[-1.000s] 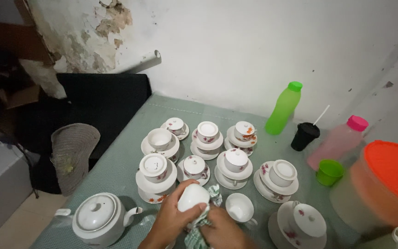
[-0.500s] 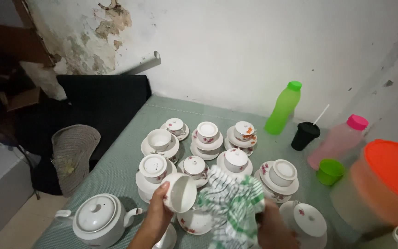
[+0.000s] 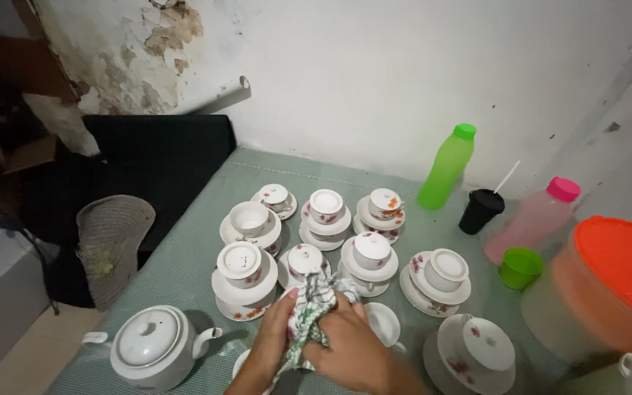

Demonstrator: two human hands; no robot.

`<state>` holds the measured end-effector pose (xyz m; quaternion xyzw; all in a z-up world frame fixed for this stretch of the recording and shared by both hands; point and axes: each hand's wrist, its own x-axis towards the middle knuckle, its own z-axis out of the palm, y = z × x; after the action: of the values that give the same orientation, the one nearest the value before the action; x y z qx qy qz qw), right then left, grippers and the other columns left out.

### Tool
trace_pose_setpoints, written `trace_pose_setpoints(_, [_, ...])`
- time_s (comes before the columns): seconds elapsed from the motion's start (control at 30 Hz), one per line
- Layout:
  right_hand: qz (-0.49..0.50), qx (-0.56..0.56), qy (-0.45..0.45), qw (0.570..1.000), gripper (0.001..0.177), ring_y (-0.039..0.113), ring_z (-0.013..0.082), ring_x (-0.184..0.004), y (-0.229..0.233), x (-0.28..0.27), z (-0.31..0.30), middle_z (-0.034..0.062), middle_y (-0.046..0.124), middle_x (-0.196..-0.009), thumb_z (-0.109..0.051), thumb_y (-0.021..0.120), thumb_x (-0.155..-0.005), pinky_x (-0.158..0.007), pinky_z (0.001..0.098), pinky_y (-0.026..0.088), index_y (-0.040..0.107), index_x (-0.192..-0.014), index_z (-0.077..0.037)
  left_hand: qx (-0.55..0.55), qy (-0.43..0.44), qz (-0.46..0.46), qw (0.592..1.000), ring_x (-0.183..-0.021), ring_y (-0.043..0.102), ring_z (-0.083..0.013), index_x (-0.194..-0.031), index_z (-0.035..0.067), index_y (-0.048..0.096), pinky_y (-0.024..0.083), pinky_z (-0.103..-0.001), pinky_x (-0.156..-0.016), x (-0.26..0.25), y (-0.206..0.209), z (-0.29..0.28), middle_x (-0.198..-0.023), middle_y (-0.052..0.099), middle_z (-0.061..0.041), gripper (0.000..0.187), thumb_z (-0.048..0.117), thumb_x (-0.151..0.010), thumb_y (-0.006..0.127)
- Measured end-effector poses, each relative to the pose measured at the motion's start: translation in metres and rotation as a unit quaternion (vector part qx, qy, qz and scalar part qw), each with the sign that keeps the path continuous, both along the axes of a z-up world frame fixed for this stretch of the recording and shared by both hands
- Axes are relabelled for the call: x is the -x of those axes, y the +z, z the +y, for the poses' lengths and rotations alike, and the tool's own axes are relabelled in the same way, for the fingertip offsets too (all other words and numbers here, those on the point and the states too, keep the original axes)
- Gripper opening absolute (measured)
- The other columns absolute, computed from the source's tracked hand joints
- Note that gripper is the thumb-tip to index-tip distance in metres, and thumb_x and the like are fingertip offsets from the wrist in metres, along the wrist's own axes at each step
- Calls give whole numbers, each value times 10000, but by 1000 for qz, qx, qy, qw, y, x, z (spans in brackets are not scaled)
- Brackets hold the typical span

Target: Wiping teacups and saucers with a cloth and placing them into a glass cabinet.

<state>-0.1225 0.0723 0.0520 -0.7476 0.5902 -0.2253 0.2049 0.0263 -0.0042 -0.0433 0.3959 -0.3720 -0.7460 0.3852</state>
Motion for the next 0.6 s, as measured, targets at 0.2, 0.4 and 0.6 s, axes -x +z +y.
trace_pose_setpoints(0.2, [26, 9, -14, 1000, 480, 525, 404, -1191, -22, -8, -13, 198, 651, -1217, -205, 727, -709, -924, 529, 382, 690, -1171, -78, 163, 8, -157, 974, -722, 605, -105, -1246, 78, 705, 490, -271, -653, -6, 46, 7, -871, 720, -46, 506, 397, -853, 689])
trace_pose_setpoints(0.4, [-276, -205, -108, 933, 314, 753, 283, -891, -66, 34, -25, 127, 773, -923, -183, 691, -776, -800, 374, 582, 736, -1051, -38, 144, -3, -180, 973, -710, 623, -156, -1252, 115, 694, 515, -304, -632, -4, 49, 9, -919, 749, -78, 539, 376, -785, 763])
trace_pose_setpoints(0.6, [-287, 68, -116, 948, 273, 715, 257, -814, -73, 102, -1, 148, 732, -943, -186, 658, -841, -727, 375, 584, 708, -1061, -33, 269, -3, -206, 941, -920, 754, -174, -1406, 166, 559, 589, -304, -810, -6, 57, 4, -1086, 745, -66, 819, 319, -665, 873])
